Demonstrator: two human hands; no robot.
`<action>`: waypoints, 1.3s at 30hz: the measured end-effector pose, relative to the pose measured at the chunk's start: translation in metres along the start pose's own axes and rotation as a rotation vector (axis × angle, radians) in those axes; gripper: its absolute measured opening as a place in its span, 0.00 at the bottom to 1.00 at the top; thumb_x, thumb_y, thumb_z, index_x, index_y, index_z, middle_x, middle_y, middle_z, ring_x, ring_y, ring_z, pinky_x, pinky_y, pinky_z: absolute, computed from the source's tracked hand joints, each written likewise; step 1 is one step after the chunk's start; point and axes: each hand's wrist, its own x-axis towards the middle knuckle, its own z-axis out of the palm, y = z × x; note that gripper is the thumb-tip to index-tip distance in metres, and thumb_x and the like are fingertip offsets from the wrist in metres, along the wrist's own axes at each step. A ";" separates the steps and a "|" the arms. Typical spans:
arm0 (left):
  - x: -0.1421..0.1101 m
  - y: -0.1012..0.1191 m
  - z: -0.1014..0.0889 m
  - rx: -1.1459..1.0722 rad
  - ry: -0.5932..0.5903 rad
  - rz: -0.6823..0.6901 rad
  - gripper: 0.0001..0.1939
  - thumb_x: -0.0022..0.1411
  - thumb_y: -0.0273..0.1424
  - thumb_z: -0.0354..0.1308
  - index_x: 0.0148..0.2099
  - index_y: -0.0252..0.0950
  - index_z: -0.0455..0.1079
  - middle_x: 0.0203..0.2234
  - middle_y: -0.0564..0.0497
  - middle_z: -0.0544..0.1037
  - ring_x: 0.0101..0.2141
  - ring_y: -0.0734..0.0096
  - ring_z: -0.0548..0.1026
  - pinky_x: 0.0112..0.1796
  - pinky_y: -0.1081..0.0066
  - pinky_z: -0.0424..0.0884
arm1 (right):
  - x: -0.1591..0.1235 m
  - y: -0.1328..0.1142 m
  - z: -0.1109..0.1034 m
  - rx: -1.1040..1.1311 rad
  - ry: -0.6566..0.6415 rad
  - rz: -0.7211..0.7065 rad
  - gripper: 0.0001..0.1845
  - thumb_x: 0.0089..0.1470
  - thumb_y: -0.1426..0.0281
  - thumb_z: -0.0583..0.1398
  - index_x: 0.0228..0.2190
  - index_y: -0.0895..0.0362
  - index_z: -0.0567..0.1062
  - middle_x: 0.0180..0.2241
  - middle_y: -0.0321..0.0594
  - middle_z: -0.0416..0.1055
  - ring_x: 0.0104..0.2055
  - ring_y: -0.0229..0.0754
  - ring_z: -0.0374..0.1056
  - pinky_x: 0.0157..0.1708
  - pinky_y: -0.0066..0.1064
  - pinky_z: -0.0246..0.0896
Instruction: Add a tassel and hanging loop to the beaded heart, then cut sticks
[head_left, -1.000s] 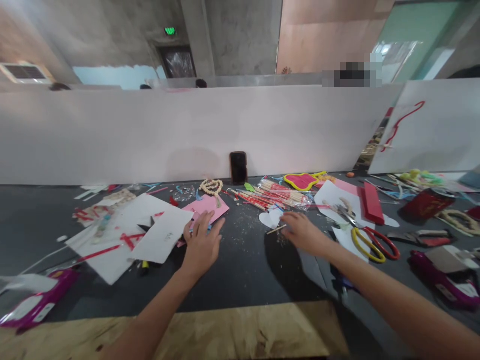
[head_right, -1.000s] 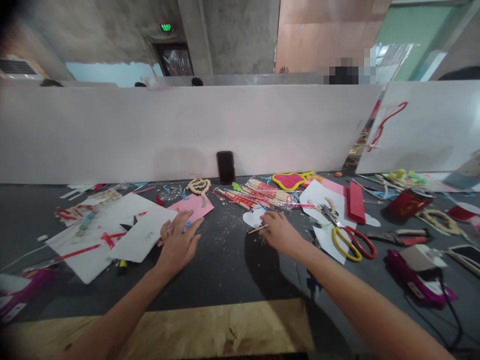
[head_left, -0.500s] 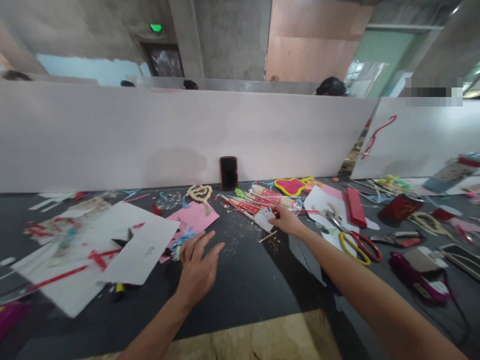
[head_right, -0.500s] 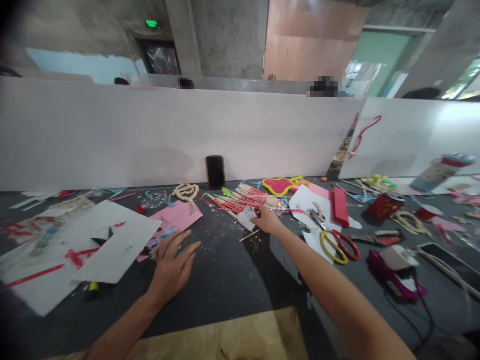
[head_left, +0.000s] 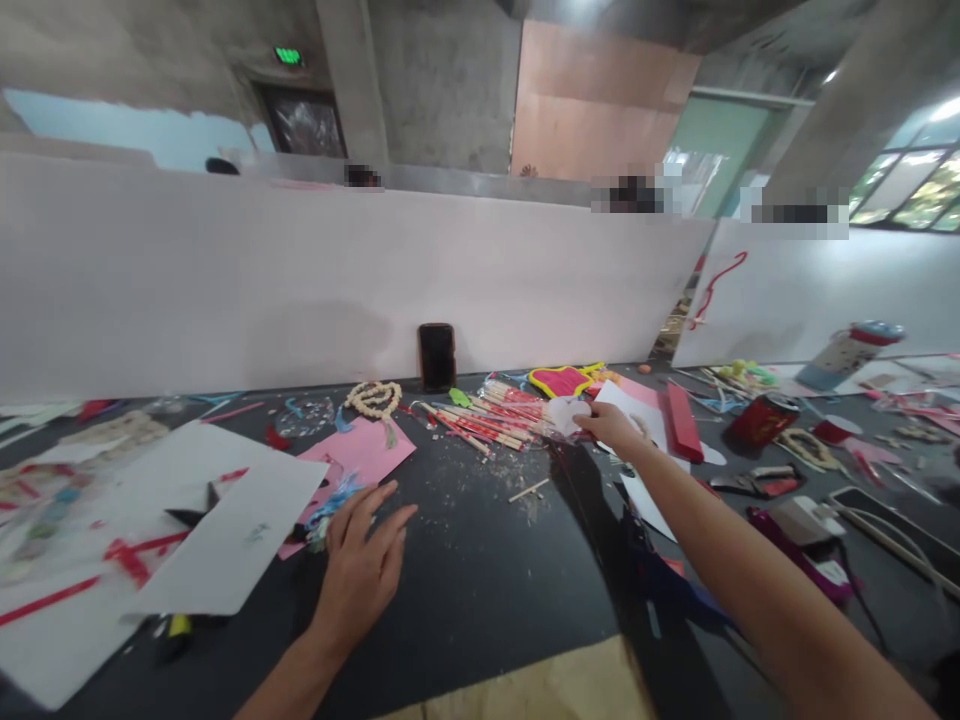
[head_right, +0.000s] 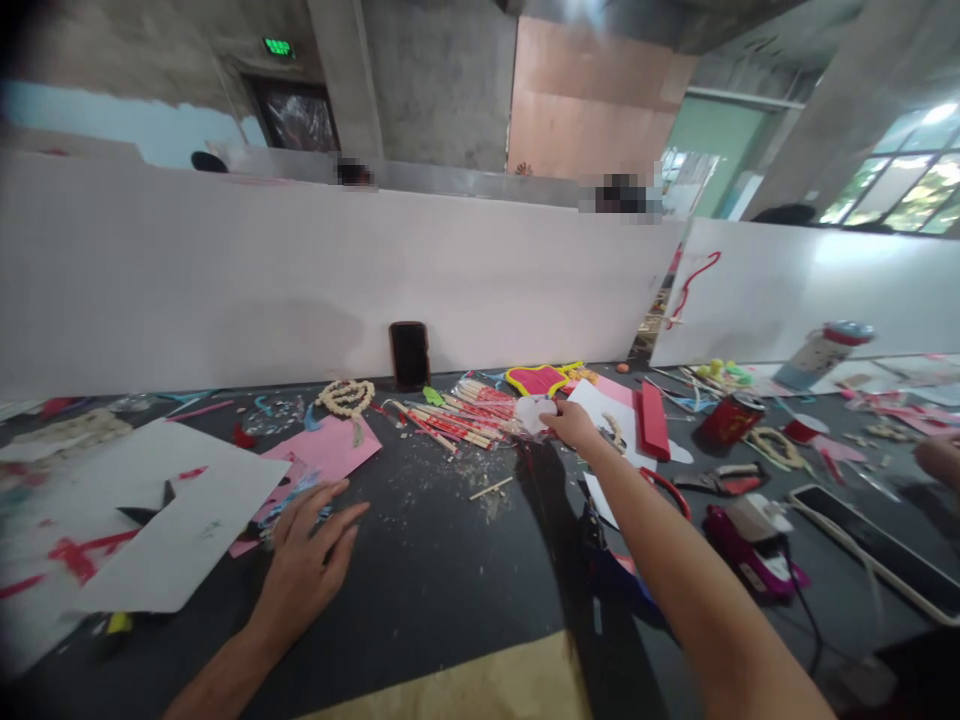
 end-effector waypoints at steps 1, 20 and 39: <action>-0.001 0.000 0.001 -0.003 -0.005 0.004 0.15 0.58 0.22 0.51 0.46 0.41 0.69 0.50 0.45 0.66 0.53 0.57 0.62 0.52 0.54 0.60 | 0.000 0.001 0.003 -0.008 0.009 0.000 0.18 0.57 0.64 0.56 0.46 0.59 0.67 0.46 0.43 0.66 0.43 0.43 0.66 0.40 0.40 0.65; -0.005 -0.005 0.011 -0.065 -0.045 0.065 0.12 0.58 0.23 0.51 0.43 0.41 0.68 0.49 0.44 0.66 0.51 0.54 0.64 0.49 0.52 0.62 | -0.068 0.105 -0.063 -0.547 -0.121 0.266 0.16 0.57 0.64 0.56 0.46 0.58 0.68 0.46 0.43 0.66 0.43 0.42 0.66 0.42 0.40 0.64; -0.006 -0.007 0.009 -0.084 -0.052 0.092 0.11 0.59 0.23 0.51 0.43 0.39 0.68 0.48 0.43 0.65 0.49 0.57 0.64 0.48 0.53 0.62 | -0.082 0.132 -0.069 -0.328 0.327 0.154 0.24 0.52 0.58 0.52 0.46 0.60 0.66 0.35 0.46 0.72 0.31 0.43 0.68 0.28 0.30 0.60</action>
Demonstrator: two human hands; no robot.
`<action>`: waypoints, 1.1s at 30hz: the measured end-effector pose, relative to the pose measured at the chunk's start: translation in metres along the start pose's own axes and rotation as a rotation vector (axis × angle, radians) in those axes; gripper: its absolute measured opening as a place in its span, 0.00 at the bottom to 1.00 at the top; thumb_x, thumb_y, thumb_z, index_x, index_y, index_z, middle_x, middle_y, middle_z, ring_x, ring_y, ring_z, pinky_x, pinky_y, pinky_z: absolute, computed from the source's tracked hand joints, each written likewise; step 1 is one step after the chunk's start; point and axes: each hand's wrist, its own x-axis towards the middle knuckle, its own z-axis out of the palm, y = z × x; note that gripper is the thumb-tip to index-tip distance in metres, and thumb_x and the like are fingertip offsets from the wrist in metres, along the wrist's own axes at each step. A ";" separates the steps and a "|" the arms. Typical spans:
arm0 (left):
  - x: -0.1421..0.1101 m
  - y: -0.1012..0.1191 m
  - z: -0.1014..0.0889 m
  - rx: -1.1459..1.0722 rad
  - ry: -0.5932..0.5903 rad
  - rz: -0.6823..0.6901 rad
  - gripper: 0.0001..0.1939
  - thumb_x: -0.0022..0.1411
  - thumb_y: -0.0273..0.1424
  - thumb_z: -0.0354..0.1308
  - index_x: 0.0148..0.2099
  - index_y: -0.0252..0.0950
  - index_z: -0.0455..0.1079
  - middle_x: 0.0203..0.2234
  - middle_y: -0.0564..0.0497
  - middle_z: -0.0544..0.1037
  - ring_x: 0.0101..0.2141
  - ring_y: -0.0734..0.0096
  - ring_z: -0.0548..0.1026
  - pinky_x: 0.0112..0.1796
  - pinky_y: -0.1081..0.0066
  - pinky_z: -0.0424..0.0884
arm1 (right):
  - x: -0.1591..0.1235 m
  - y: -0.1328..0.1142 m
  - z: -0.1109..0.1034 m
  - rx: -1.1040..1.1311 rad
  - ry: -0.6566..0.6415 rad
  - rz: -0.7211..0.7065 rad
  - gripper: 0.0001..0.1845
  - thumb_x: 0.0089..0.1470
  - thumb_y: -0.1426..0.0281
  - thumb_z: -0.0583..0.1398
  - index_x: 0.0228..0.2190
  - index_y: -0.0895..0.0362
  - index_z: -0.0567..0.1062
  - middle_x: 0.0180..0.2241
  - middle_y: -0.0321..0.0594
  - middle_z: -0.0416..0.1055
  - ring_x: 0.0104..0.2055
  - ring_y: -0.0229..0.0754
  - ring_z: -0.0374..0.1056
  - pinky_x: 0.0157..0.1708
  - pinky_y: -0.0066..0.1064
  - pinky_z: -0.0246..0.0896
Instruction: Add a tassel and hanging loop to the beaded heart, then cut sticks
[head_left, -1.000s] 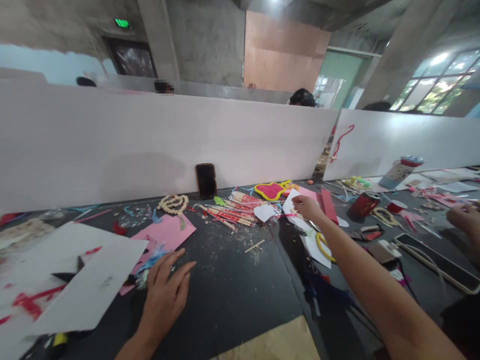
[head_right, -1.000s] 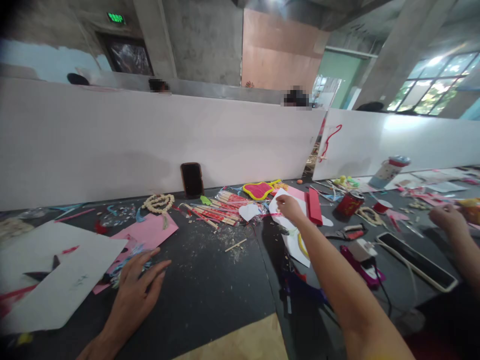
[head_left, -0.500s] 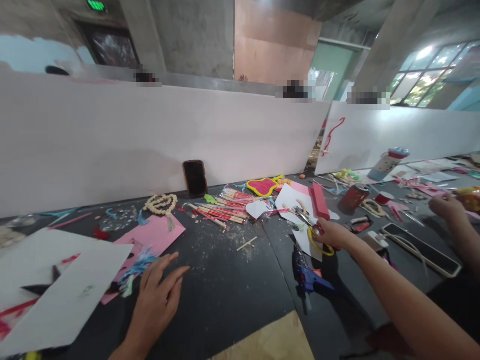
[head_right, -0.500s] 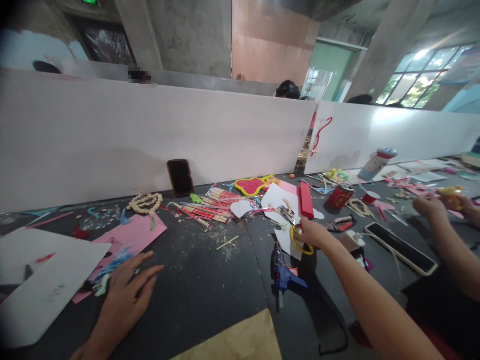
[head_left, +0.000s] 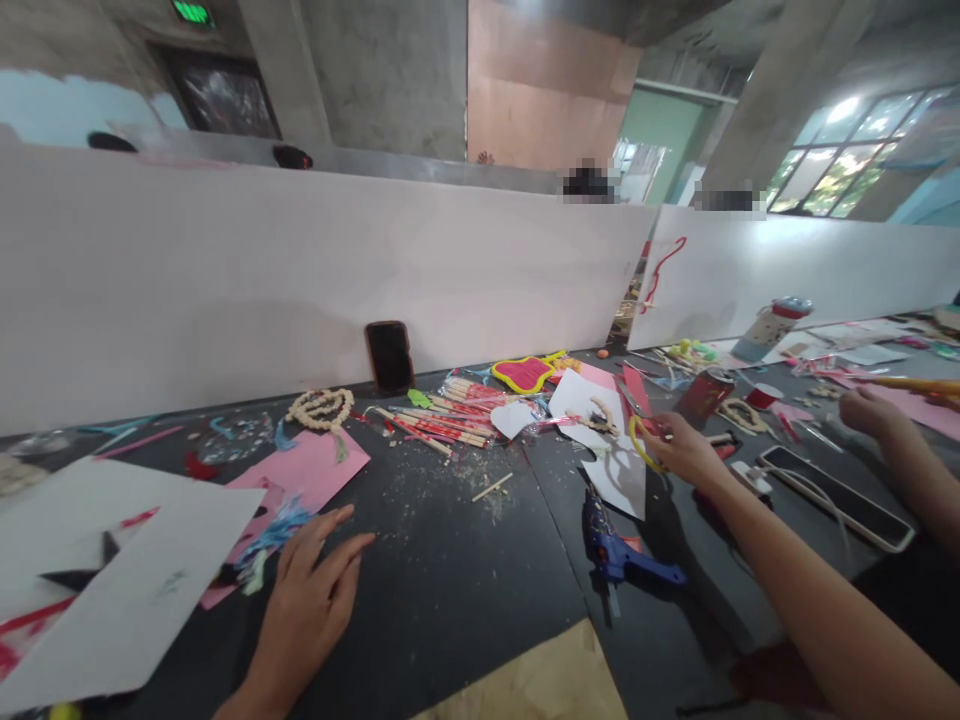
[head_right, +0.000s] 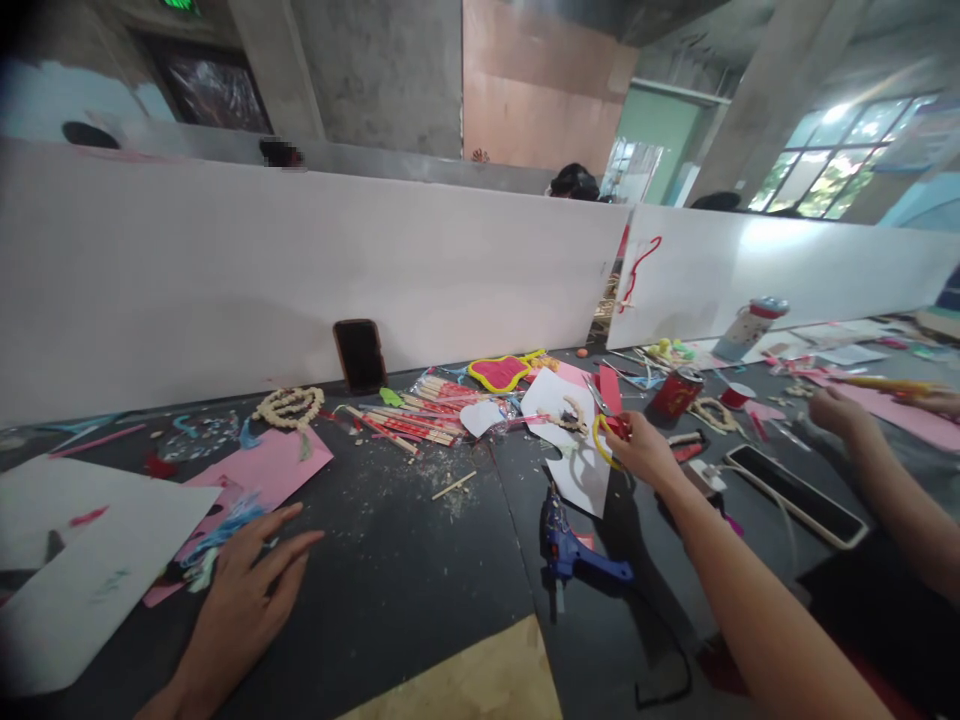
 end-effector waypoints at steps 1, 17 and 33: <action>0.000 -0.001 0.000 0.000 -0.005 -0.005 0.11 0.59 0.23 0.51 0.43 0.39 0.68 0.48 0.43 0.65 0.49 0.57 0.64 0.48 0.54 0.62 | -0.004 -0.001 0.001 0.021 -0.001 -0.038 0.24 0.51 0.59 0.53 0.46 0.59 0.65 0.34 0.45 0.72 0.30 0.42 0.68 0.28 0.30 0.60; -0.002 -0.004 0.002 0.014 -0.014 0.022 0.11 0.59 0.24 0.50 0.43 0.39 0.67 0.49 0.42 0.65 0.48 0.55 0.65 0.47 0.52 0.62 | -0.020 -0.004 0.009 0.064 -0.261 -0.327 0.14 0.48 0.66 0.60 0.39 0.53 0.74 0.33 0.40 0.74 0.34 0.40 0.68 0.36 0.30 0.62; -0.003 -0.006 0.002 -0.001 -0.021 -0.001 0.11 0.59 0.24 0.50 0.42 0.39 0.69 0.48 0.43 0.66 0.48 0.55 0.66 0.46 0.54 0.63 | 0.055 -0.040 0.037 0.014 -0.256 0.214 0.17 0.57 0.64 0.56 0.47 0.58 0.67 0.47 0.43 0.66 0.44 0.42 0.66 0.42 0.41 0.64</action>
